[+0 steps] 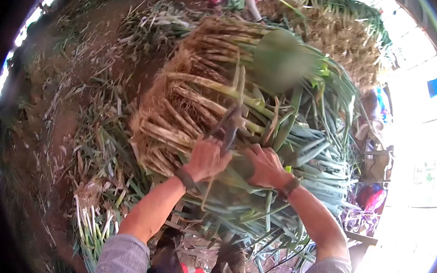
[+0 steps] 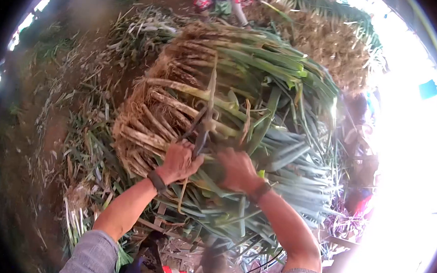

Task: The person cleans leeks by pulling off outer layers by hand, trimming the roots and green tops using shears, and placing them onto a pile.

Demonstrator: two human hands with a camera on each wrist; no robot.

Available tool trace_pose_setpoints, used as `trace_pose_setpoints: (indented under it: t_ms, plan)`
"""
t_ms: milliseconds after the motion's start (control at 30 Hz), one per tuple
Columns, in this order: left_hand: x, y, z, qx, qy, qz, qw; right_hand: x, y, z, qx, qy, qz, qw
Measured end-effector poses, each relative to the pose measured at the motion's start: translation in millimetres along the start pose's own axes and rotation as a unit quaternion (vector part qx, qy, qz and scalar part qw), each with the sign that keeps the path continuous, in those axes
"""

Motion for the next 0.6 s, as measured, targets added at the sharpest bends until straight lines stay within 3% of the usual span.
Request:
trace_pose_setpoints:
  t_ms: [67,133,200,233,333,400,467,500,600]
  plan:
    - [16.0,-10.1,43.8,0.010,0.080,0.030,0.996,23.8,-22.7,12.6,-0.004,-0.012,0.017,1.000]
    - [44.4,-23.3,80.3,0.003,0.076,0.055,0.996,40.8,-37.9,23.5,-0.010,-0.063,0.027,0.998]
    - [57.2,-38.7,98.9,-0.012,0.138,0.076,0.987,54.6,-49.2,18.5,-0.066,0.007,0.020,0.998]
    - [63.8,-40.5,114.1,-0.063,0.092,0.065,0.992,76.6,-55.7,25.3,-0.043,-0.064,0.050,0.996]
    - [76.0,-42.7,140.6,-0.063,0.114,0.059,0.990,100.1,-77.5,46.6,-0.025,-0.033,0.015,0.999]
    - [75.6,-44.5,139.7,-0.057,0.143,0.068,0.986,83.7,-80.3,40.7,-0.042,0.011,0.033,0.999]
    - [77.3,-48.2,147.9,-0.061,0.137,0.083,0.985,63.6,-86.6,32.4,-0.034,-0.196,0.028,0.980]
    - [76.8,-48.5,149.9,-0.060,0.144,0.087,0.984,45.3,-86.7,21.3,-0.036,-0.197,0.036,0.979]
    - [70.4,-45.4,152.7,-0.061,0.159,0.082,0.982,-13.4,-66.8,-40.9,0.012,-0.053,-0.039,0.998]
Point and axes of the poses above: each hand's wrist, its own z-axis away from the middle knuckle, its own x-axis out of the palm, y = z × x, the point moved 4 cm from there along -z, towards the middle knuckle, and after that the axes turned 13 degrees about z, right-handed, at the moved point
